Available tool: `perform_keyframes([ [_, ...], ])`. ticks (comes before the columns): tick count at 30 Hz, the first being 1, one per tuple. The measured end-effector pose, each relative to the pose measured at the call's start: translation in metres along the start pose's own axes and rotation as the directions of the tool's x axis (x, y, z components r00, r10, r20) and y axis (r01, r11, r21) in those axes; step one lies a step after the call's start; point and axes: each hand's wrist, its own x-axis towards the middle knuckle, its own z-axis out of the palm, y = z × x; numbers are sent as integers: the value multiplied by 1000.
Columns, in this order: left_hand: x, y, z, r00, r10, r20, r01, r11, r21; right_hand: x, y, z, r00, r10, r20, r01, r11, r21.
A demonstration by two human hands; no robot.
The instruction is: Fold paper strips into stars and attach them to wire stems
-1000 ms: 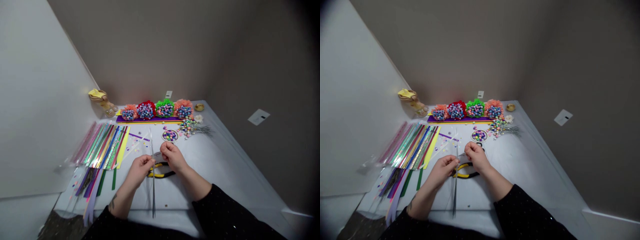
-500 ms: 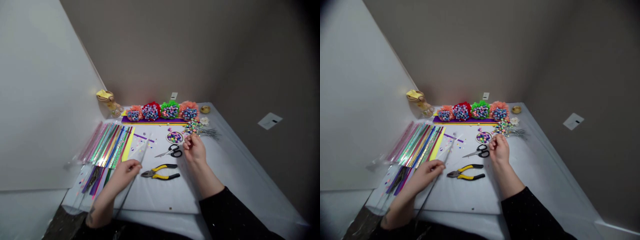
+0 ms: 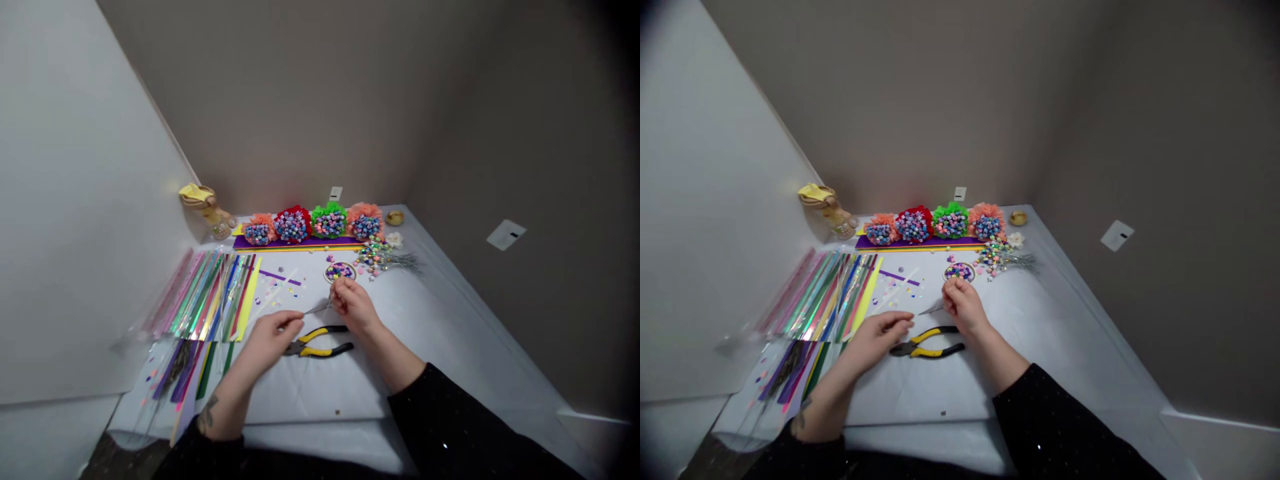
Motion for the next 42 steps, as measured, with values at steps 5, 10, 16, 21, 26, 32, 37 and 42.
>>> perform_keyframes([
  [5,0,11,39,986,-109,128,147,930,-336,-2,7,2,998,-9,55,19,982,-187],
  [10,0,4,21,979,-205,-23,178,898,-402,-12,-10,-1,967,-41,250,163,857,-489],
  [16,-13,-8,-5,971,-181,-158,115,928,-356,-43,-17,2,799,358,482,541,-80,-837],
  [21,-27,-11,-19,949,-3,-316,-22,997,-77,-56,-8,-4,762,357,540,592,-47,-805],
  [26,-35,-9,-35,814,314,-489,-132,919,372,-65,-3,-19,928,135,346,296,294,-909],
  [32,-32,-11,-38,806,362,-467,-146,888,437,-77,3,-28,970,130,207,51,721,-691],
  [37,-31,-8,-36,813,359,-459,-168,898,406,-96,-1,-23,954,75,289,6,963,-269],
  [42,-35,3,-32,805,402,-436,-218,884,413,-106,4,-2,864,138,484,-133,990,-43],
])
